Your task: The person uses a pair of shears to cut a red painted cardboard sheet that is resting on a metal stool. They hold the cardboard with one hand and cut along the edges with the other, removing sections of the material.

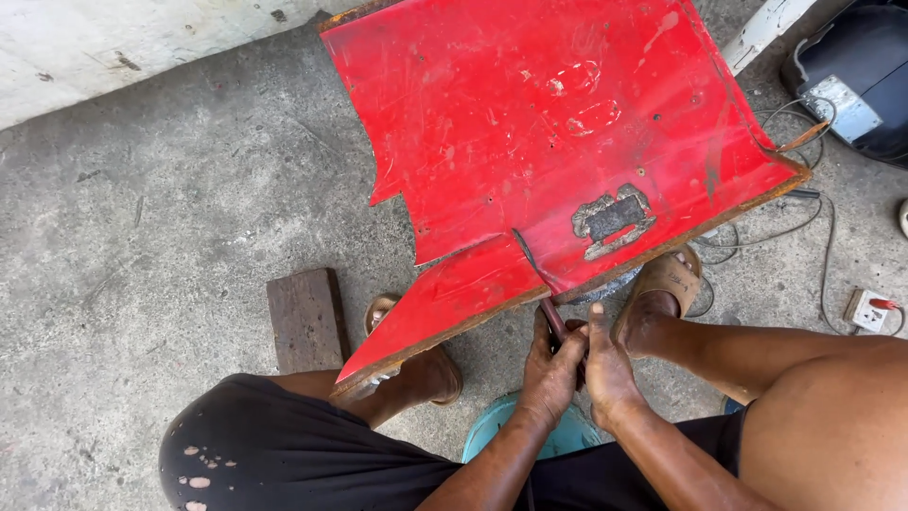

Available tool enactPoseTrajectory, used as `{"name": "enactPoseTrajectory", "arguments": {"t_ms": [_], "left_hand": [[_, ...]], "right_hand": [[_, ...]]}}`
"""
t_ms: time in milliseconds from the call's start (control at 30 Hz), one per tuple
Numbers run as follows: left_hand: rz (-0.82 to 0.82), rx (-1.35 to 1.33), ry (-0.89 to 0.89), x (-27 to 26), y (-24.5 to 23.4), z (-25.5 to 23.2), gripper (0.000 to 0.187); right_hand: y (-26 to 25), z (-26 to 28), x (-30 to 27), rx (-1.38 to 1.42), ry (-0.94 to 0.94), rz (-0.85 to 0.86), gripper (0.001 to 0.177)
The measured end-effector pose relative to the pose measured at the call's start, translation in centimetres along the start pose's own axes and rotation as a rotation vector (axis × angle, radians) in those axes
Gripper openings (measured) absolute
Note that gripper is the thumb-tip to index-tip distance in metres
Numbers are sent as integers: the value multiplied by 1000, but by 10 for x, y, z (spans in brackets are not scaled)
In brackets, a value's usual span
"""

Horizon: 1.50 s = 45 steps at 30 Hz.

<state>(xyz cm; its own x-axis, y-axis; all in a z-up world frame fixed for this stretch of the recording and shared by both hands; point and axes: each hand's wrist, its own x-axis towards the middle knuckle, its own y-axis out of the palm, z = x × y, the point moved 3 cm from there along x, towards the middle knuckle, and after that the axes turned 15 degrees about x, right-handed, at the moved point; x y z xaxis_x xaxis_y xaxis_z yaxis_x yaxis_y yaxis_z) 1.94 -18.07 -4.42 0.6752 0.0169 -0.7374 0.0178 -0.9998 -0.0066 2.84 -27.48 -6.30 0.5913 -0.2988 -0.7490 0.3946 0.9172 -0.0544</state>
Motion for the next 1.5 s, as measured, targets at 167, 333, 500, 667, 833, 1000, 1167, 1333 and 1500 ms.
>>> {"name": "enactPoseTrajectory", "arguments": {"t_ms": [167,333,500,667,833,1000,1167,1333,1500], "left_hand": [[-35,145,-1,3,-2,1,82],[-52,151,-11,-6,-10,3,75],[-79,476,126,-20,-14,8,90],[-707,708,1109,-77,-71,-49,45],[-401,1324,524,-26,-181,-94,92],[-443,240,174,66,-222,-106,70],[-780,-205,-122,121,-220,-106,69],[-520,-549,-125,113,-185,-101,58],[-248,-822,-51,110,-125,-53,52]], "right_hand": [[-7,-15,12,0,-149,23,74],[-14,-37,22,95,-174,76,67],[-9,-23,15,34,-171,55,60],[-3,-2,0,291,-179,255,42],[-20,17,18,104,-156,281,32],[-52,90,24,-180,-249,194,31],[-98,157,86,-860,-843,311,51],[-108,198,119,-415,-141,174,27],[-116,212,150,-650,-209,289,23]]}}
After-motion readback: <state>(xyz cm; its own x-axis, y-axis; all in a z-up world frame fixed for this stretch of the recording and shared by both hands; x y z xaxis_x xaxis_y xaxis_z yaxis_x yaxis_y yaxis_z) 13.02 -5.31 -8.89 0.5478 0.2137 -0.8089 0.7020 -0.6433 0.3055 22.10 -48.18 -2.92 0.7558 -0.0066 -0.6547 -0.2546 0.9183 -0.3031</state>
